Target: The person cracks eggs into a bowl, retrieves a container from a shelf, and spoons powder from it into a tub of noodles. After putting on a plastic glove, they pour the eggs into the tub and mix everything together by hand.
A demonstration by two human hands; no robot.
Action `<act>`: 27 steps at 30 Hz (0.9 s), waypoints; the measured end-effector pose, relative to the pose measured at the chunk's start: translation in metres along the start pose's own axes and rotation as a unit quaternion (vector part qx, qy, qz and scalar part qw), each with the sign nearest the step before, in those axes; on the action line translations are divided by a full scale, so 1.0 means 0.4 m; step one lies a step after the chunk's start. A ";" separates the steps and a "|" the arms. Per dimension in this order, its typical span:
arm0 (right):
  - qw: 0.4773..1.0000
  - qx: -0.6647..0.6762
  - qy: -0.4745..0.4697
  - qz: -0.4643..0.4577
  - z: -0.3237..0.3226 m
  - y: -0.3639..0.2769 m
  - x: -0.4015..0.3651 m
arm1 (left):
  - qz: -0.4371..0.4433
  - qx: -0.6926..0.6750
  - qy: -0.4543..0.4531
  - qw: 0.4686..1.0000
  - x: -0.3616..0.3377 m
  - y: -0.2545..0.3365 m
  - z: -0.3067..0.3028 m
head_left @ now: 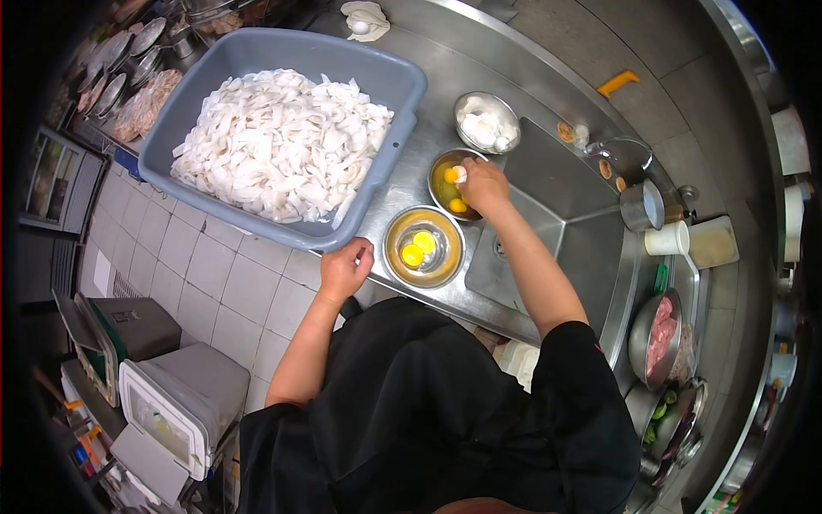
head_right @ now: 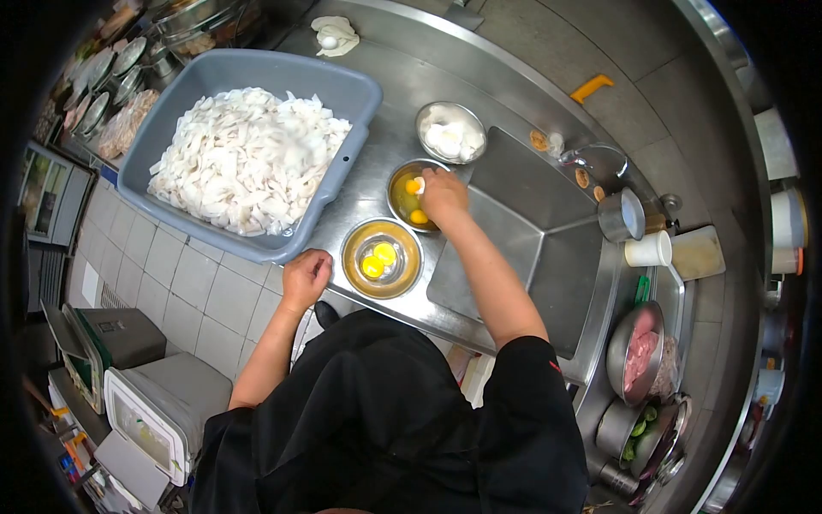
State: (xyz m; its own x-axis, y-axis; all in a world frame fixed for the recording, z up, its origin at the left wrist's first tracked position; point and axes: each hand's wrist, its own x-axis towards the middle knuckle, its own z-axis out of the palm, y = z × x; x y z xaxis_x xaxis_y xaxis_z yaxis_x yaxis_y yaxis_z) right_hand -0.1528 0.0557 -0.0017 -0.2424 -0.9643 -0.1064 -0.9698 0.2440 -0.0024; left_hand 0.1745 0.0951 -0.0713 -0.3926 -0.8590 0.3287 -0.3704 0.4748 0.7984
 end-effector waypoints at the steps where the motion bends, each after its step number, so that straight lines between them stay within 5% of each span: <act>1: 1.000 0.009 0.004 0.003 0.008 -0.004 0.002 | -0.003 0.009 0.001 1.000 0.000 -0.002 0.001; 18: 0.996 0.080 -0.022 0.024 -0.001 -0.037 -0.016 | 0.003 0.006 -0.004 1.000 0.003 0.012 -0.005; 27: 0.970 0.235 -0.021 0.058 0.002 -0.017 -0.029 | 0.007 0.025 0.002 1.000 0.002 0.005 -0.003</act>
State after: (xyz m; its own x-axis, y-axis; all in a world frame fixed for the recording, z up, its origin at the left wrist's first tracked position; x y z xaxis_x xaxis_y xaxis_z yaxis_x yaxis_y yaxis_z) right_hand -0.1432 0.0655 -0.0010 -0.3388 -0.9247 -0.1737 -0.8136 0.3807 -0.4395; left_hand 0.1746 0.0951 -0.0689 -0.3953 -0.8526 0.3418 -0.4061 0.4960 0.7675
